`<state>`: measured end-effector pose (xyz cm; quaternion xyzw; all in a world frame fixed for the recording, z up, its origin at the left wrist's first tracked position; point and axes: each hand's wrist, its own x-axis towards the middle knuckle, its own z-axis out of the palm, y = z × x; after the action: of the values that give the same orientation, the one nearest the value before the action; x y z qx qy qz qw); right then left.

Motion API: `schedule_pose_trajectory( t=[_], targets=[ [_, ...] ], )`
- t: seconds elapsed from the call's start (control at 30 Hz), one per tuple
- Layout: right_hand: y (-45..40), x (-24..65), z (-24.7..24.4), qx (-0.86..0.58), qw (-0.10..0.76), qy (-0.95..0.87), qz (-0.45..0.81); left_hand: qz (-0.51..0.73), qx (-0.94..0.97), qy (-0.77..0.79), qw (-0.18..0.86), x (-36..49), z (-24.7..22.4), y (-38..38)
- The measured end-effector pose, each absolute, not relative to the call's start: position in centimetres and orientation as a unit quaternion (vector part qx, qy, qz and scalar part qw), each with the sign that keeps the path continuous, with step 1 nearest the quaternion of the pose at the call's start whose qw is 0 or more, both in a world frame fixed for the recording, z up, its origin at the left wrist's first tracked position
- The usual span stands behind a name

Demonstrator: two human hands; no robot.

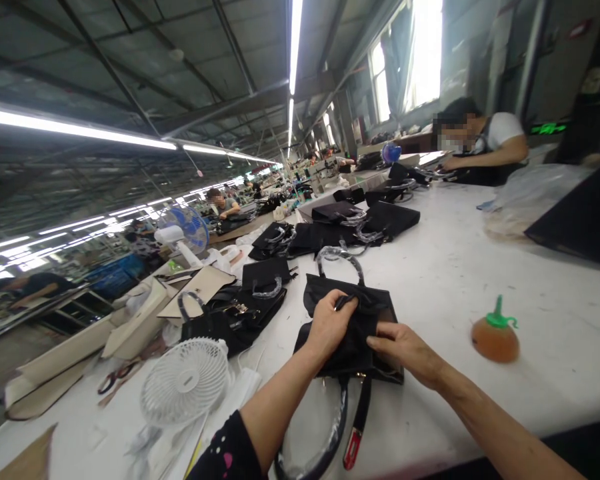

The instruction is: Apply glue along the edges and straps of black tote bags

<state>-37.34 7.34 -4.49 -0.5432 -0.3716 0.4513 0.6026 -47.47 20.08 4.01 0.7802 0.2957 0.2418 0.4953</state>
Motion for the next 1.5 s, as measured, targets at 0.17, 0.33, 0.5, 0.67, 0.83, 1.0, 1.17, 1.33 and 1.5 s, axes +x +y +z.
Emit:
schedule_pose_trajectory(
  t=[0.17, 0.33, 0.5, 0.67, 0.83, 1.0, 1.17, 1.33, 1.5],
  targets=[
    [6.4, -39.7, -3.1, -0.476, 0.640, -0.298, 0.525, 0.260, 0.790, 0.304, 0.465, -47.1, 3.9, 20.0],
    [6.8, -39.8, -2.4, -0.461, 0.688, -0.233, 0.510, 0.249, 0.818, 0.302, 0.422, -47.1, 3.8, 19.8],
    [7.9, -38.3, -0.9, -0.479, 0.705, -0.228, 0.471, 0.195, 0.862, 0.274, 0.379, -48.0, 4.7, 19.8],
    [9.1, -37.1, 1.2, -0.546, 0.642, -0.306, 0.443, 0.110, 0.899, 0.255, 0.337, -48.6, 5.9, 19.3],
    [9.8, -36.4, 1.9, -0.622, 0.572, -0.391, 0.365, 0.105, 0.907, 0.271, 0.304, -47.8, 5.3, 19.3],
    [9.4, -36.0, 2.1, -0.661, 0.523, -0.447, 0.299, 0.070, 0.902, 0.252, 0.345, -47.2, 4.9, 20.0],
    [9.3, -35.8, 2.3, -0.694, 0.500, -0.472, 0.215, 0.043, 0.905, 0.254, 0.338, -46.5, 4.3, 20.4],
    [8.7, -36.2, 3.2, -0.682, 0.518, -0.478, 0.195, 0.093, 0.921, 0.273, 0.261, -45.7, 3.6, 21.0],
    [6.7, -35.7, 4.3, -0.638, 0.586, -0.451, 0.215, 0.137, 0.930, 0.278, 0.197, -45.5, 3.9, 22.2]
  ],
)
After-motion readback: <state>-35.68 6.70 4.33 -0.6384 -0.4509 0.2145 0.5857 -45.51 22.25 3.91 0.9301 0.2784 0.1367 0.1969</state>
